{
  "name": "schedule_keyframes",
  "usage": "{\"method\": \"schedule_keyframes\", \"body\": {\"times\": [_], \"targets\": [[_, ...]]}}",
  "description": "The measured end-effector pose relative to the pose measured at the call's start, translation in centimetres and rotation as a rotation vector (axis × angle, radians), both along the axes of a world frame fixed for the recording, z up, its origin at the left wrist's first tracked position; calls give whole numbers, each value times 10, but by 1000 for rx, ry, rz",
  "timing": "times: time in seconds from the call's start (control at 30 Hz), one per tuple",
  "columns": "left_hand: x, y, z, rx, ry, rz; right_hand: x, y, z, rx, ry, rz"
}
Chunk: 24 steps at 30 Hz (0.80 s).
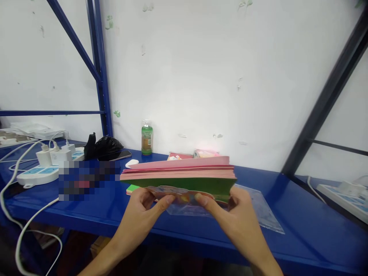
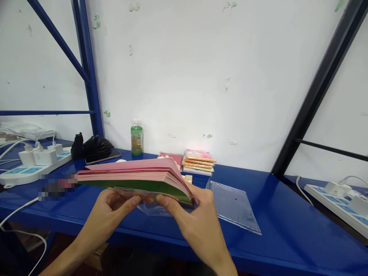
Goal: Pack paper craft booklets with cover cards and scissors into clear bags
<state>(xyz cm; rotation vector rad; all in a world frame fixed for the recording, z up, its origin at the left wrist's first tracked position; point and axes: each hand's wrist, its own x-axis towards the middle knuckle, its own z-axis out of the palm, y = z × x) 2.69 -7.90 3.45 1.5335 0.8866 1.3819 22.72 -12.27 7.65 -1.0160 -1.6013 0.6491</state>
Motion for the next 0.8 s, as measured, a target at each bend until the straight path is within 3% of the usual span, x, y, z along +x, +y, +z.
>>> {"method": "schedule_keyframes", "body": {"times": [0.2,0.43,0.57,0.63,0.7,0.8], "targets": [[1,-3,0,-5,-23,87,3,7,-4,-33,85,28],[2,3,1,37,-120,8,-4,18,-15,6,55,-55],[-7,11,-1,26,-138,9,0,27,-21,129,55,-58],[-13,16,0,32,-188,45,9,35,-27,194,57,-147],[-17,20,0,30,-259,91,21,47,-36,215,-24,-320],[-19,24,2,-17,-328,136,37,67,-53,191,-404,-532]]}}
